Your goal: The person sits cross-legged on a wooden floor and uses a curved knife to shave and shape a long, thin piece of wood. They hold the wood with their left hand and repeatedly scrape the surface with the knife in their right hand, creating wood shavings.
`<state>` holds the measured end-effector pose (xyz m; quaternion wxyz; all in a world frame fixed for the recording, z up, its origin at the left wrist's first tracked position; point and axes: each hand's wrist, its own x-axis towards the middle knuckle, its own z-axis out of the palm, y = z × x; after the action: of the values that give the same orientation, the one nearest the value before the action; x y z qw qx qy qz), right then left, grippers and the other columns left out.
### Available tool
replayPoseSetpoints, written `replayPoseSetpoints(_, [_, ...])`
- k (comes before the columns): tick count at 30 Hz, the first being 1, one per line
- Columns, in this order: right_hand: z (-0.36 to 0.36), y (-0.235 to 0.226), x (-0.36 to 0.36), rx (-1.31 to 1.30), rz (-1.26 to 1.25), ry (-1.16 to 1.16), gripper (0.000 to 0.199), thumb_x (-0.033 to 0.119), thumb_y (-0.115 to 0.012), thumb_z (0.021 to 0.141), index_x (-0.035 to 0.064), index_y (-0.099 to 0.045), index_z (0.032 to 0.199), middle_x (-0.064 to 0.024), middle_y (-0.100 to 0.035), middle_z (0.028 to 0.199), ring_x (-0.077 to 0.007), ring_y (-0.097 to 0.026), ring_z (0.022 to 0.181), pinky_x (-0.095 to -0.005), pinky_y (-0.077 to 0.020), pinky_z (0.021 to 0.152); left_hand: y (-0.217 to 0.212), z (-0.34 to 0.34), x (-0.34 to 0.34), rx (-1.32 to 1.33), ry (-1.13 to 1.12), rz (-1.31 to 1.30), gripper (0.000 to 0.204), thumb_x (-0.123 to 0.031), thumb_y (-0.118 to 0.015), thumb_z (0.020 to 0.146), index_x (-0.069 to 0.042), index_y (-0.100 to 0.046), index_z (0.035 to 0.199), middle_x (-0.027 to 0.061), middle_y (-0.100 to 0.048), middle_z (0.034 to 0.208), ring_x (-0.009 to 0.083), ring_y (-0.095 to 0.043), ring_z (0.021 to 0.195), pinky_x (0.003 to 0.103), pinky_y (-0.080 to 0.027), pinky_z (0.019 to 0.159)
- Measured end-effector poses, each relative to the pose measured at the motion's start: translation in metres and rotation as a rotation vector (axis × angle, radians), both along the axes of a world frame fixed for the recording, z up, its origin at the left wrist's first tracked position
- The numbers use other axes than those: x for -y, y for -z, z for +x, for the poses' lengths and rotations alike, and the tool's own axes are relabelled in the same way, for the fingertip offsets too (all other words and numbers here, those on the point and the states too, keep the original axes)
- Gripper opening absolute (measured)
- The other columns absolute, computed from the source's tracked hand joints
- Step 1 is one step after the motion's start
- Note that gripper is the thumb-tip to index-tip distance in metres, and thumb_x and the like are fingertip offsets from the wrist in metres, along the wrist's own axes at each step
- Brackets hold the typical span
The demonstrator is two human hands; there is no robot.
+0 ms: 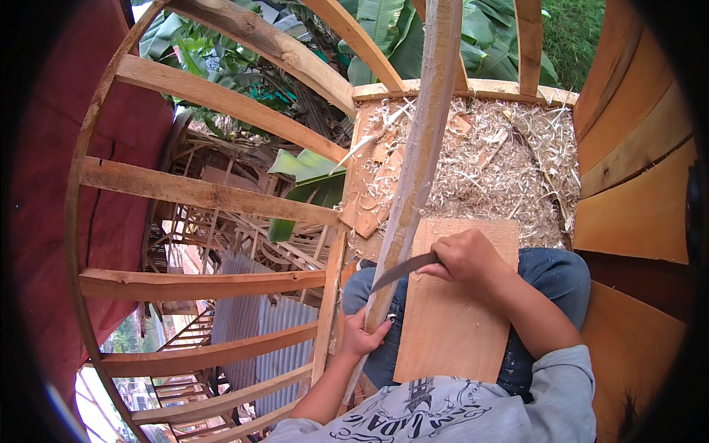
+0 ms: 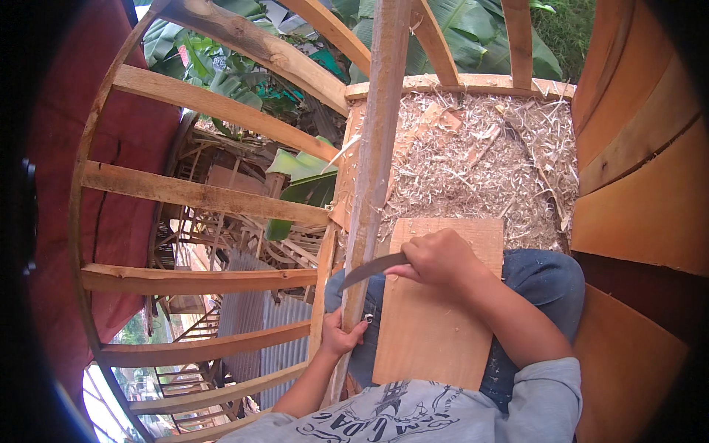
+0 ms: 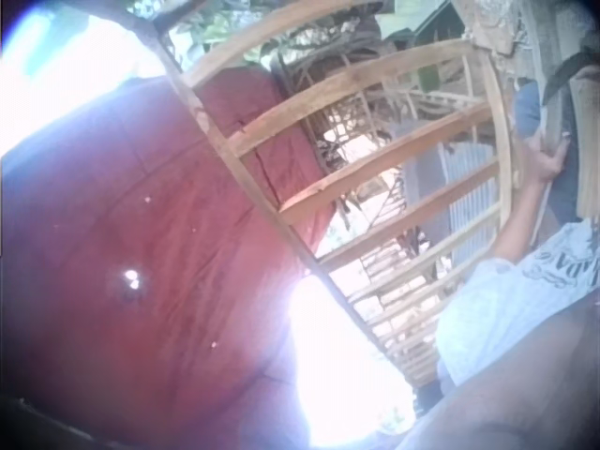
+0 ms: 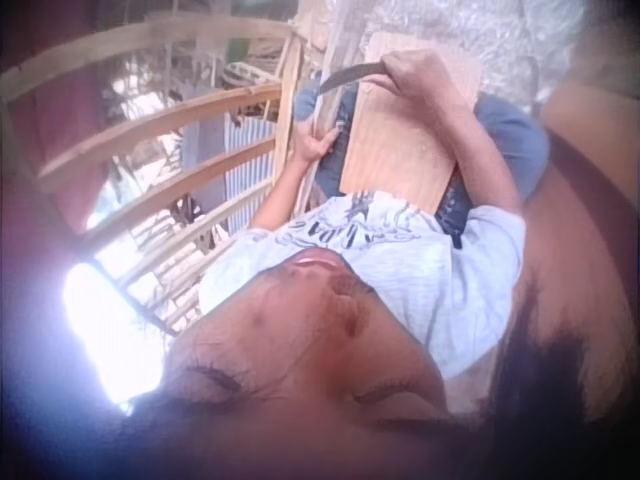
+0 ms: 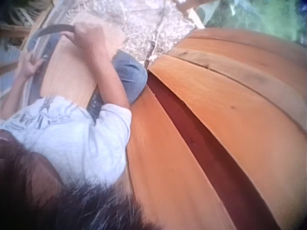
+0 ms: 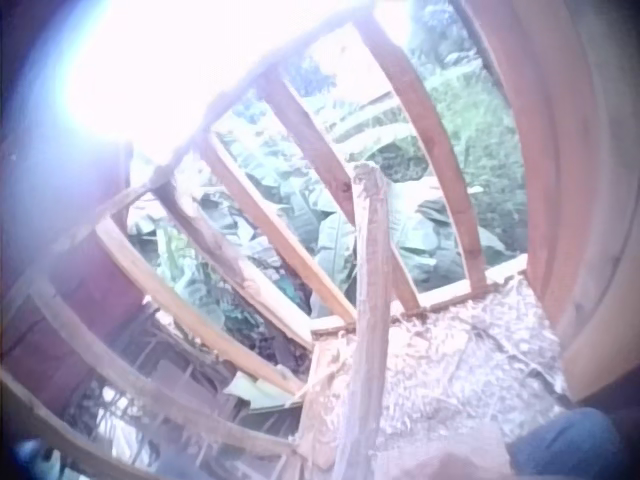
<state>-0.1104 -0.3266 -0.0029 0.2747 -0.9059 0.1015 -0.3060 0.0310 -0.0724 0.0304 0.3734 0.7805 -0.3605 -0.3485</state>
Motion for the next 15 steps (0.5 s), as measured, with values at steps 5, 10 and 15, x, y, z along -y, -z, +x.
replayPoseSetpoints(5, [0.000, -0.011, 0.021, 0.009, 0.316, 0.367, 0.046, 0.047, -0.063, 0.084, 0.0065, -0.058, 0.064, -0.0105, -0.055, 0.053, -0.0276, -0.060, 0.048, -0.0372, -0.0452, 0.044, 0.010, 0.005, -0.007, -0.016, -0.013, 0.017, 0.023, -0.008, -0.070, 0.080, 0.003, -0.061, 0.098, 0.0039, -0.062, 0.062, 0.0096, -0.057, 0.046, 0.024, -0.046, 0.041])
replayPoseSetpoints(10, [0.001, -0.010, -0.004, -0.072, -0.060, -0.087, 0.046, 0.044, -0.065, 0.084, 0.0033, -0.060, 0.064, -0.0133, -0.057, 0.053, -0.0297, -0.060, 0.048, -0.0367, -0.0457, 0.044, 0.005, 0.002, -0.003, 0.022, 0.014, -0.004, 0.027, -0.009, -0.072, 0.079, 0.002, -0.063, 0.102, 0.0044, -0.065, 0.065, 0.0091, -0.059, 0.047, 0.024, -0.046, 0.042])
replayPoseSetpoints(15, [-0.001, -0.011, 0.027, 0.091, 0.306, 0.259, 0.041, 0.040, -0.067, 0.083, 0.0034, -0.060, 0.066, -0.0133, -0.055, 0.055, -0.0304, -0.059, 0.050, -0.0370, -0.0452, 0.045, 0.015, 0.008, -0.009, -0.006, -0.007, 0.009, 0.029, -0.010, -0.072, 0.078, 0.003, -0.063, 0.103, 0.0042, -0.065, 0.065, 0.0096, -0.059, 0.046, 0.024, -0.047, 0.042])
